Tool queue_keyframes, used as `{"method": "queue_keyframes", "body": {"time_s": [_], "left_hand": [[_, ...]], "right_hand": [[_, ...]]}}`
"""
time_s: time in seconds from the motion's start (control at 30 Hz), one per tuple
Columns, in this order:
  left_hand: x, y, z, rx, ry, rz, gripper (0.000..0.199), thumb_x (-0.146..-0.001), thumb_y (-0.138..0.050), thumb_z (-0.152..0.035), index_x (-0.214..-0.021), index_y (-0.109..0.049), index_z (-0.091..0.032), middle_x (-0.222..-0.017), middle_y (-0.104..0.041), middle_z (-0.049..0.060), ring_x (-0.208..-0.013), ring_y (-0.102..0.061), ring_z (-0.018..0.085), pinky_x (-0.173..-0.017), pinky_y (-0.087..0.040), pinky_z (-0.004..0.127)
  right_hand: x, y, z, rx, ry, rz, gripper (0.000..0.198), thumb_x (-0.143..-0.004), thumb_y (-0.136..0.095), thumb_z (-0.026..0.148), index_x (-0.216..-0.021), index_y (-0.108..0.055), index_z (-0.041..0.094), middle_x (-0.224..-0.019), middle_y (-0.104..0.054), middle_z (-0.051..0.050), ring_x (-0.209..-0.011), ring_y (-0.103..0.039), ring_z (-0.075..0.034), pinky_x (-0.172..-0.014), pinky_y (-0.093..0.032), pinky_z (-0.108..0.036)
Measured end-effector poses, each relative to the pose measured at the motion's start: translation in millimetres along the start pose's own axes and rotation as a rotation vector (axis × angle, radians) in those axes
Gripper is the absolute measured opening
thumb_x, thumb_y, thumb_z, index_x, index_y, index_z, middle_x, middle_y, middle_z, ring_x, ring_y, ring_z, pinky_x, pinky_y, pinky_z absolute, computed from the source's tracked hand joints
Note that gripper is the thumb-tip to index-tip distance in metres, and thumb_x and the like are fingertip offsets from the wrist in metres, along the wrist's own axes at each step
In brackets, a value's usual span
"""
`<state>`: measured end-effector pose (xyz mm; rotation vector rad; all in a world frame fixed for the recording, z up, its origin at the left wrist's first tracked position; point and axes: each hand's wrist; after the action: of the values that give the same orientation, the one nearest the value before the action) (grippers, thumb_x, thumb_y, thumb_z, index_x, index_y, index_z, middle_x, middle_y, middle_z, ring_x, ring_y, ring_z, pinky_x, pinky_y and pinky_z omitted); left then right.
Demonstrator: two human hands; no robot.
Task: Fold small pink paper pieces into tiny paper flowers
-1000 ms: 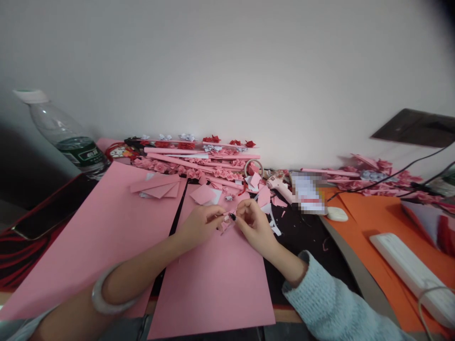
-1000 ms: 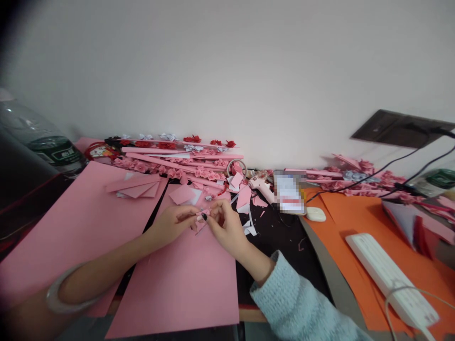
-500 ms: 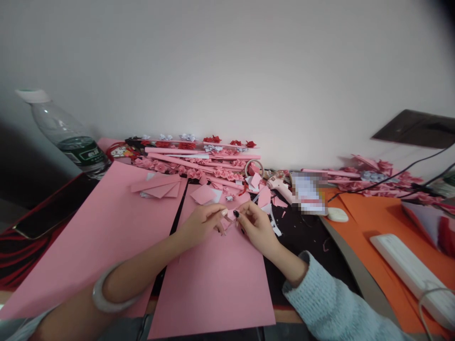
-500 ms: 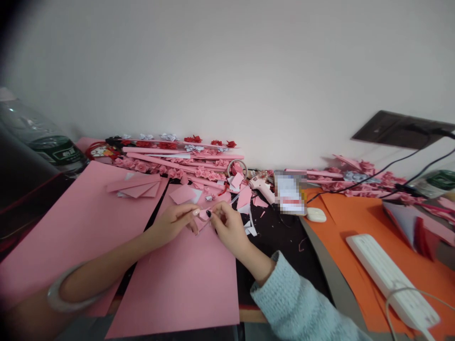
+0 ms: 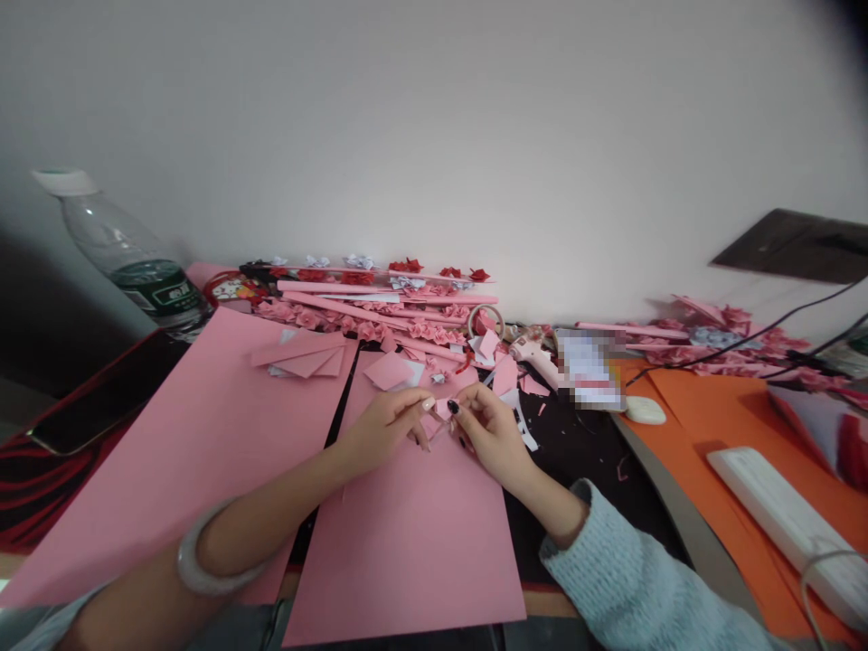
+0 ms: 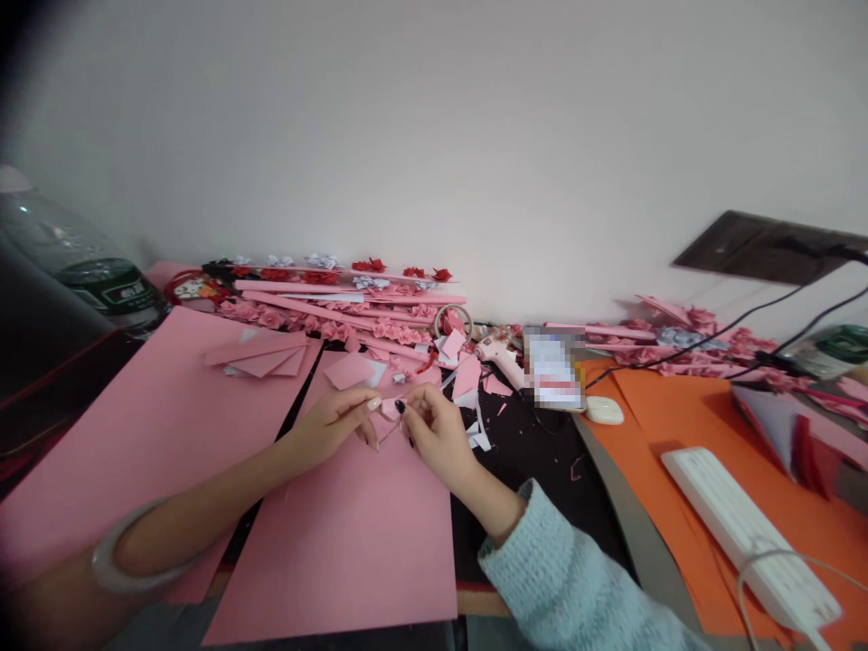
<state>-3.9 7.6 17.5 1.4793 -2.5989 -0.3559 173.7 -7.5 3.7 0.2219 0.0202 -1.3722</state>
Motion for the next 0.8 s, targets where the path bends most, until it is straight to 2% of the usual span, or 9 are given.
{"method": "queue_keyframes", "body": {"time_s": [0.47, 0.8], "left_hand": [[0.5, -0.3, 0.8, -0.011, -0.001, 0.004, 0.029, -0.091, -0.034, -0.033, -0.086, -0.055, -0.015, -0.061, -0.062, 0.001, -0.059, -0.063, 0.015, -0.063, -0.048, 0.027], [0.5, -2.3, 0.8, -0.093, -0.038, 0.013, 0.018, -0.087, -0.043, -0.028, -0.083, -0.057, -0.017, -0.069, -0.060, -0.001, -0.059, -0.060, 0.011, -0.060, -0.045, 0.023]], "right_hand": [[0.8, 0.1, 0.6, 0.038, 0.006, 0.005, 0.010, -0.085, -0.050, 0.028, -0.080, -0.047, 0.019, -0.058, -0.050, 0.005, -0.041, -0.039, -0.007, -0.038, -0.031, -0.020], [0.0, -1.1, -0.4, 0.045, -0.026, 0.019, 0.012, -0.086, -0.049, 0.029, -0.081, -0.048, 0.019, -0.055, -0.052, 0.005, -0.038, -0.039, -0.006, -0.037, -0.031, -0.019]]}}
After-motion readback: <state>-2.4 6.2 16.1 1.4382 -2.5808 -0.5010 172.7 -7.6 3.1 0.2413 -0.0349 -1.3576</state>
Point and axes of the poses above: each hand's wrist, its own x-axis away from the middle knuckle, its own y-axis out of the back of the hand, z = x × y
